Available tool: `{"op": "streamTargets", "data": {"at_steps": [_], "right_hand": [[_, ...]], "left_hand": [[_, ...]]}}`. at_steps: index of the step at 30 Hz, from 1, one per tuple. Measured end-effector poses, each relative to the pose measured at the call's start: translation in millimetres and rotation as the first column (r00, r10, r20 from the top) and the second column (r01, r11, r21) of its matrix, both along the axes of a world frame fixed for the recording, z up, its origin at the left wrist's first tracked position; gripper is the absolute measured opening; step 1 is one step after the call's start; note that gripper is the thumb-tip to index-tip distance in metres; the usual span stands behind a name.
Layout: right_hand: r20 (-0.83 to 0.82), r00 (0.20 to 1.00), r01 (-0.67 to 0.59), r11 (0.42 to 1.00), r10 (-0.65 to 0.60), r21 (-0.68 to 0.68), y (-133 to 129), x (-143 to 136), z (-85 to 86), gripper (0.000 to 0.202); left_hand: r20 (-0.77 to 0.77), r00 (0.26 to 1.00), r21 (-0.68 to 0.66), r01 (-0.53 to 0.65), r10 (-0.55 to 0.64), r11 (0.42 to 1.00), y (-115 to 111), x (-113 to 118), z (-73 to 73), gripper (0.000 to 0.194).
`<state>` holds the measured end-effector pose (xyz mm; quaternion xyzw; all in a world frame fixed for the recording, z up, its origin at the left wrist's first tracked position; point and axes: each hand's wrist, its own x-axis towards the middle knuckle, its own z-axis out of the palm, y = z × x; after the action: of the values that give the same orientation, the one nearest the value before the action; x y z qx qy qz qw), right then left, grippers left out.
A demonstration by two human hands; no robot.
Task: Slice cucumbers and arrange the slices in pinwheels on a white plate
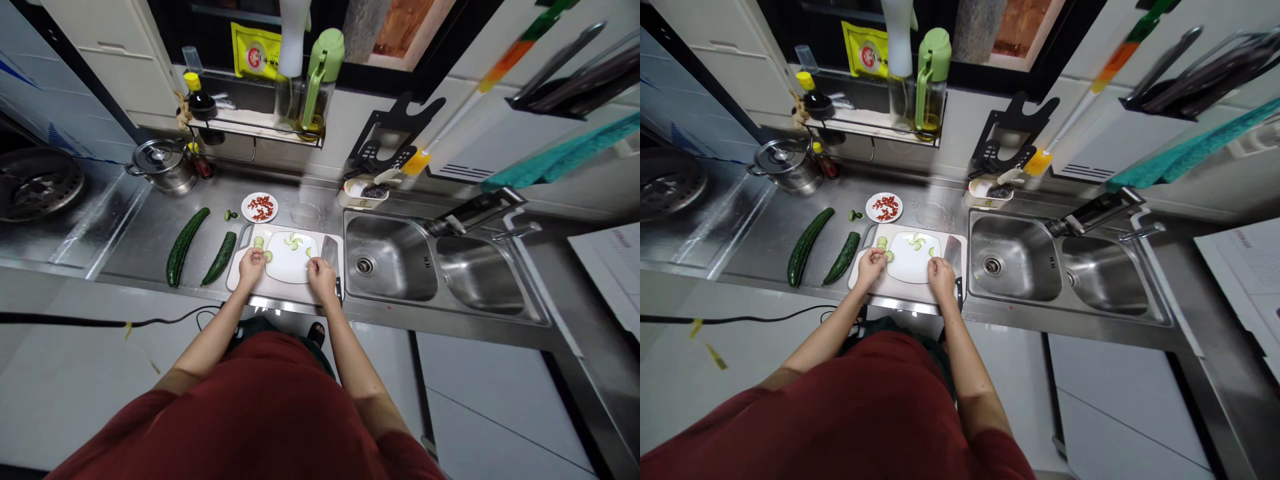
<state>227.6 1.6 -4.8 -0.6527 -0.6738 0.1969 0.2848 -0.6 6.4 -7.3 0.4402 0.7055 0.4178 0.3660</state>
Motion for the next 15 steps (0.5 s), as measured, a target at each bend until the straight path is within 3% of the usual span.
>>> {"op": "streamTargets", "data": {"at_steps": [2,4,15], "right_hand": [[-0.05,0.998,-0.028,0.999,0.029,0.017,0,-5,4.6,0.028],[-0.112,0.992,-0.053,0.998,0.057,0.036,0,-10,9.8,0.028],[-0.42,0.9,-0.115,0.993,0.116,0.028,-2,-35,44.2,0.027]], "left_hand": [[0.215,0.976,0.043,0.032,-0.04,0.999,2,7,1.9,0.024],[0.332,0.94,0.079,0.051,-0.075,0.996,2,14,6.5,0.027],[0.404,0.895,0.128,0.147,-0.187,0.981,-4,30,50.5,0.032]]}}
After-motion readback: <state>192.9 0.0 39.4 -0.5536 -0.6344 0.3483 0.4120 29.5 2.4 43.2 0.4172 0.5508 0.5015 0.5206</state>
